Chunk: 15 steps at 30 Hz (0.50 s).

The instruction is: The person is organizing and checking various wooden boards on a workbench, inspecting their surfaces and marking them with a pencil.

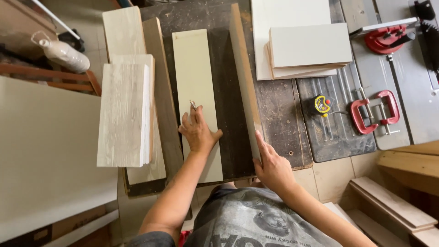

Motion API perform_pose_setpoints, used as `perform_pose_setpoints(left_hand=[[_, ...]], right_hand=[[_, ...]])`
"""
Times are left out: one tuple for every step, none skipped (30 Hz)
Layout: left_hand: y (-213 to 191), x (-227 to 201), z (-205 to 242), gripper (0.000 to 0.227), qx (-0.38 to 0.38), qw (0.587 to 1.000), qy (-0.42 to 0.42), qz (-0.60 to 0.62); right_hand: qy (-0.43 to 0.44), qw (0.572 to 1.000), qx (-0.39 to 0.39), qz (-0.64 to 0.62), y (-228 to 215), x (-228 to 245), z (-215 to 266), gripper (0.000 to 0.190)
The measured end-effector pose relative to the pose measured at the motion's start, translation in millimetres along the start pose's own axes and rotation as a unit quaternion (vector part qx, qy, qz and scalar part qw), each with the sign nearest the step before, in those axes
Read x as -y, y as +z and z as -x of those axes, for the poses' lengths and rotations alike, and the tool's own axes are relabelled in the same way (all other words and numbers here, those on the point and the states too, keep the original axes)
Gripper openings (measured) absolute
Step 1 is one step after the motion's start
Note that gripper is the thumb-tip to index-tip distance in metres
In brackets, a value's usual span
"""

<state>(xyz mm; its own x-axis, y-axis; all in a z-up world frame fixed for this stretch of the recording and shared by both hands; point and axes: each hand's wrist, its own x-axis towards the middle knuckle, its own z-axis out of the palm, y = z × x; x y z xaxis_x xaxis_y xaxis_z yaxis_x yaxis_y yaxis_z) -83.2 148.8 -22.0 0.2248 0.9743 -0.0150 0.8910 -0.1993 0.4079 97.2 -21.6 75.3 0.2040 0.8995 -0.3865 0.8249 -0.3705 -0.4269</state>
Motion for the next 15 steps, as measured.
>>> perform_pose_setpoints(left_hand=[[-1.3,-1.1,-0.3,0.110,0.001,1.000,0.008,0.000],[-0.8,-1.6,-0.5,0.110,-0.004,1.000,0.003,-0.001],[-0.1,-2.8,-1.1,0.109,-0.004,1.000,0.000,0.008],[0.3,-2.3,1.0,0.109,0.000,1.000,-0.002,0.015],[-0.9,-3.0,-0.8,0.109,-0.001,1.000,-0.005,0.013],[-1.4,-3.1,-0.4,0.109,0.003,0.999,-0.011,0.033],[-1.8,-2.9,-0.4,0.108,0.007,0.998,-0.016,0.053],[0.1,-1.3,0.3,0.108,0.008,0.998,-0.019,0.051],[1.7,0.7,1.0,0.108,-0.007,0.996,-0.010,0.092],[3.6,2.4,1.3,0.108,-0.023,0.991,-0.002,0.133],[0.2,2.1,3.9,0.108,-0.024,0.991,-0.005,0.131],[-3.1,1.1,5.0,0.109,-0.045,0.979,0.026,0.196],[-6.8,0.3,6.3,0.109,-0.067,0.962,0.057,0.259],[-9.9,2.6,8.3,0.109,-0.068,0.962,0.055,0.259],[-13.1,5.0,10.3,0.111,-0.045,0.943,0.043,0.327]], right_hand=[[-0.008,1.000,-0.002,0.004,-3.4,1.1,0.4,0.095],[-0.014,1.000,-0.001,0.007,-3.1,-0.2,0.1,0.095],[-0.017,1.000,-0.001,0.014,-3.1,-2.1,-0.5,0.095],[-0.017,1.000,0.001,0.019,-0.8,-3.0,1.8,0.096],[-0.021,1.000,0.004,0.018,-0.4,-4.4,-0.3,0.096],[-0.028,0.999,0.000,0.025,1.2,-5.9,-0.7,0.096],[-0.035,0.999,-0.003,0.032,3.0,-7.3,-1.4,0.096],[-0.037,0.999,0.001,0.031,3.4,-8.5,-2.0,0.096],[-0.041,0.999,0.001,0.033,3.9,-9.1,-2.6,0.095],[-0.046,0.998,0.000,0.035,4.0,-10.0,-3.8,0.094],[-0.049,0.998,0.003,0.035,7.3,-12.3,-4.4,0.094],[-0.054,0.998,0.002,0.036,9.7,-14.5,-5.9,0.092],[-0.060,0.998,0.001,0.036,12.1,-16.3,-7.3,0.091],[-0.062,0.997,0.002,0.037,14.3,-18.7,-8.0,0.091],[-0.065,0.997,0.000,0.046,16.4,-21.0,-8.8,0.089]])
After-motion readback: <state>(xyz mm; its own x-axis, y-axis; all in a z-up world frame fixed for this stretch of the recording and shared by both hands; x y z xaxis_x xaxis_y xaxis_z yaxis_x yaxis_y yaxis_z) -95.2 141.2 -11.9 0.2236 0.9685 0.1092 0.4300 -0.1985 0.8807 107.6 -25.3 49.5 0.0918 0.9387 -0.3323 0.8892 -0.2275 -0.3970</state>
